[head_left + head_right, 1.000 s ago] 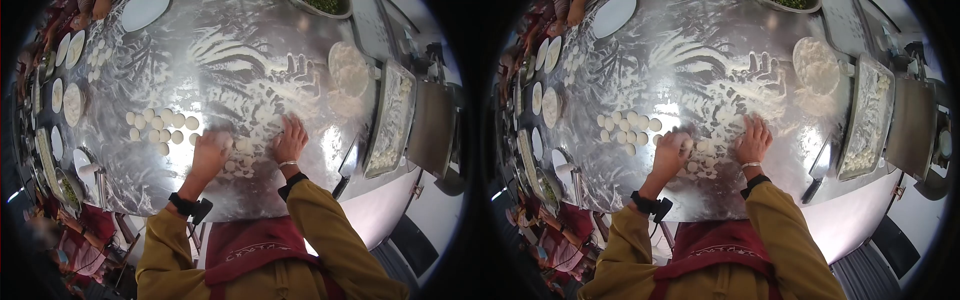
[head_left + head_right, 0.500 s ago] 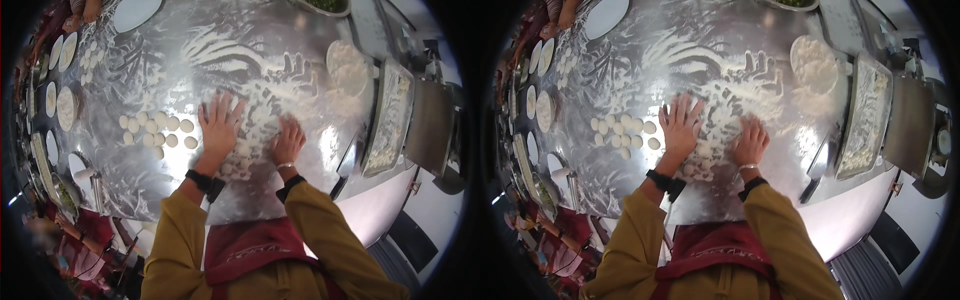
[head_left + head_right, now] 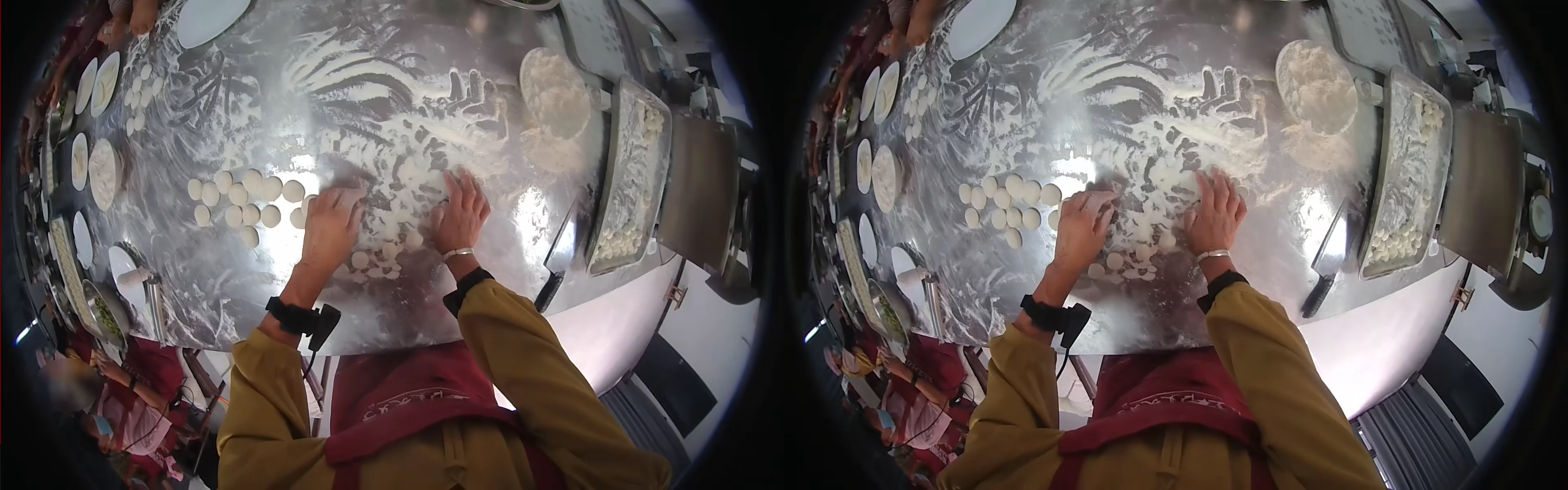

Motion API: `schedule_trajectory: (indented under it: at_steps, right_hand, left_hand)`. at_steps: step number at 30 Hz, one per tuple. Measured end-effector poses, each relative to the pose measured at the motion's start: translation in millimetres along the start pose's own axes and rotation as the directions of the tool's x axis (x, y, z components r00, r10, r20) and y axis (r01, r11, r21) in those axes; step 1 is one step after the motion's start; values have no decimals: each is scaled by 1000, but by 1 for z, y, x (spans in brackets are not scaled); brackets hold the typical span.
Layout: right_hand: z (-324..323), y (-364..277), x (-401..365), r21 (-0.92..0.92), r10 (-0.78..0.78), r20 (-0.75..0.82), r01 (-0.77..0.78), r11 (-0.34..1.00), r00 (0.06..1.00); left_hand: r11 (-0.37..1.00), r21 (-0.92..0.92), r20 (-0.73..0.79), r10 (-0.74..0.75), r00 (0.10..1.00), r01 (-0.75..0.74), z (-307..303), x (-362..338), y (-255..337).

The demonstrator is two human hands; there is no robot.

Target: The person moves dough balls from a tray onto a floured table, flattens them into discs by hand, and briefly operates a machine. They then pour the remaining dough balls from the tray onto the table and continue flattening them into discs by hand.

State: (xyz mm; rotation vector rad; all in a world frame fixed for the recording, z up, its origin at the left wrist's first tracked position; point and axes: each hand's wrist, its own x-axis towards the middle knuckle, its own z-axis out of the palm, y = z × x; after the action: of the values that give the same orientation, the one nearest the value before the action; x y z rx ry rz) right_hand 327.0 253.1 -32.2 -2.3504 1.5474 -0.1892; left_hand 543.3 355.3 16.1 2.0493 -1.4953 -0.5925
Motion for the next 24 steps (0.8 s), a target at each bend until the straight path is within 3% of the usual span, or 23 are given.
schedule_trajectory:
  at_steps: [2, 4, 5, 7, 8, 10, 12, 13, 15, 19, 24]
  right_hand:
    - [-2, 4, 0, 70, -40, -36, 42, 997, 999]
    - [-4, 12, -1, 165, -85, -67, 95, 982, 994]
    - [-8, 15, -4, 297, -139, -17, 137, 945, 990]
    - [-21, 12, -7, 551, -258, 55, 187, 814, 965]
    - [-26, 6, -14, 495, -341, 116, 243, 834, 933]
    - [-44, -10, -25, 383, -486, 251, 376, 844, 837]
    - [-37, -5, -29, 435, -522, 274, 380, 816, 808]
    - [-34, -2, -29, 458, -538, 282, 381, 803, 794]
    - [-32, 0, -31, 434, -449, 139, 353, 829, 883]
    - [-36, -3, -23, 409, -239, 2, 217, 886, 971]
    - [-30, 12, -22, 410, -301, 80, 244, 879, 950]
  left_hand:
    - [998, -12, 68, -64, 996, 65, -3, -19, -2]
    - [957, -134, 119, -240, 963, 255, -3, -45, -7]
    - [917, -187, 154, -326, 933, 352, -5, -60, -8]
    - [914, -218, 123, -322, 939, 342, -12, -84, 0]
    - [913, -235, 108, -317, 942, 334, -14, -92, 4]
    - [980, -59, 94, -183, 979, 189, -11, -103, 5]
    - [992, 101, 85, -78, 993, 69, -5, -110, 0]
    - [991, 36, 59, -130, 990, 128, -6, -109, 1]
    - [966, -106, 23, -234, 972, 235, -6, -101, 5]
    - [952, -231, -159, -241, 957, 201, 2, -66, 10]
    - [984, -99, -156, -160, 975, 146, 27, -52, 5]
